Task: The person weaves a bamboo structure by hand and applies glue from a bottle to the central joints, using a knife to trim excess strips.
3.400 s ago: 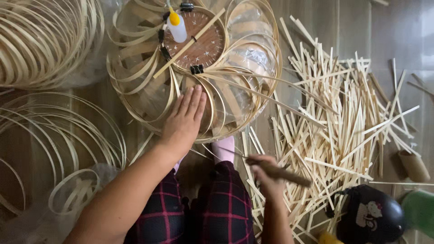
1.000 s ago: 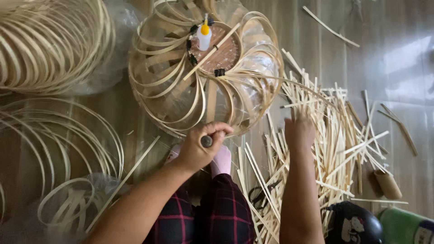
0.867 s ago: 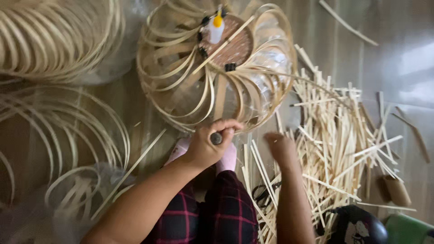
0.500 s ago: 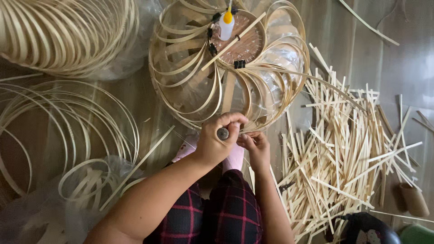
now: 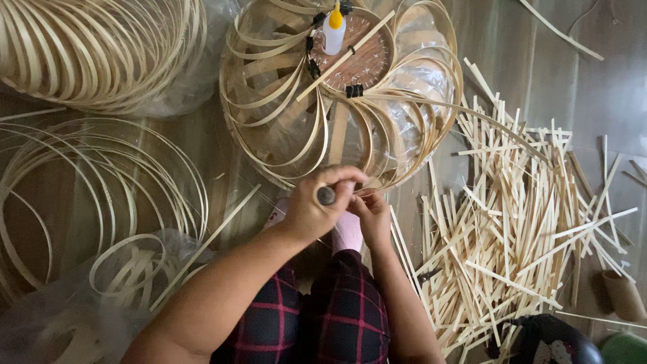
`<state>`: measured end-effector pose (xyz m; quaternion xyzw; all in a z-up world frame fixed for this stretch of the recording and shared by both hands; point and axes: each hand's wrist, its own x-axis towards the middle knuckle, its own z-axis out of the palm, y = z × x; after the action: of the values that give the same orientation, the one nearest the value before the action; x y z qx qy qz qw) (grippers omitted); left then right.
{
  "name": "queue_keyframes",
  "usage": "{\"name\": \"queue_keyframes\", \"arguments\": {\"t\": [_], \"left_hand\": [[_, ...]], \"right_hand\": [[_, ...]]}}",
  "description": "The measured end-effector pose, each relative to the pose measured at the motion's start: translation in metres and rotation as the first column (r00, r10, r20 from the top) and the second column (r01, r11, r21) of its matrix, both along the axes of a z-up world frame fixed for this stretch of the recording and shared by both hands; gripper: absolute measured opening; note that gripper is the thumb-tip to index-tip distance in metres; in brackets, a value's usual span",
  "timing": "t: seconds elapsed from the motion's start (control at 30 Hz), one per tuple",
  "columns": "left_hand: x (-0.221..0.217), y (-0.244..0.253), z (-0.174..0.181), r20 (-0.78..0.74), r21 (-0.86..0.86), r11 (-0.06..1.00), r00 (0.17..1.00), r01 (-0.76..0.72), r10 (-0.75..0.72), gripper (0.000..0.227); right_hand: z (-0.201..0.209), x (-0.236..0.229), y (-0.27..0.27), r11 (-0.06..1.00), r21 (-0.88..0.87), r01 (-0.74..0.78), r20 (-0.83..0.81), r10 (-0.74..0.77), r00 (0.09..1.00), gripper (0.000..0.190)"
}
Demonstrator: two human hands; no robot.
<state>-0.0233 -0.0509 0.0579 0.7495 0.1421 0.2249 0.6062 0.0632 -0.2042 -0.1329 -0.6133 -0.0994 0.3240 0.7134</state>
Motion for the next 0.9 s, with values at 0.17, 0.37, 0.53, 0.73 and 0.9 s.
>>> {"name": "queue_keyframes", "arguments": {"t": [0.17,0.37,0.53,0.73,0.9], "left_hand": [[-0.014,0.017,-0.004,0.050,-0.085,0.993,0.995,-0.081,0.085,0.017],[-0.009,0.014,-0.003,0.167,0.064,0.983,0.970,0.170,-0.179,0.017],[0.009,-0.019,0.002,0.047,0.253,0.892,0.916,0.375,-0.399,0.015],[0.012,-0.015,0.008,-0.089,0.192,0.889,0.910,0.415,-0.405,0.017],[0.007,-0.014,0.010,-0.105,0.332,0.809,0.871,0.486,-0.480,0.077]], "right_hand": [[-0.005,0.003,0.001,0.999,-0.023,0.030,-0.056,-0.031,0.998,0.012],[-0.041,0.000,-0.002,0.998,0.002,0.070,-0.016,-0.070,0.997,0.013],[-0.040,0.002,-0.019,0.947,-0.303,0.105,0.583,0.097,0.807,0.012],[0.048,-0.018,-0.022,0.932,-0.358,0.053,0.468,0.130,0.874,0.031],[0.081,-0.020,-0.007,0.985,0.151,-0.089,0.134,0.068,0.989,0.037]]}}
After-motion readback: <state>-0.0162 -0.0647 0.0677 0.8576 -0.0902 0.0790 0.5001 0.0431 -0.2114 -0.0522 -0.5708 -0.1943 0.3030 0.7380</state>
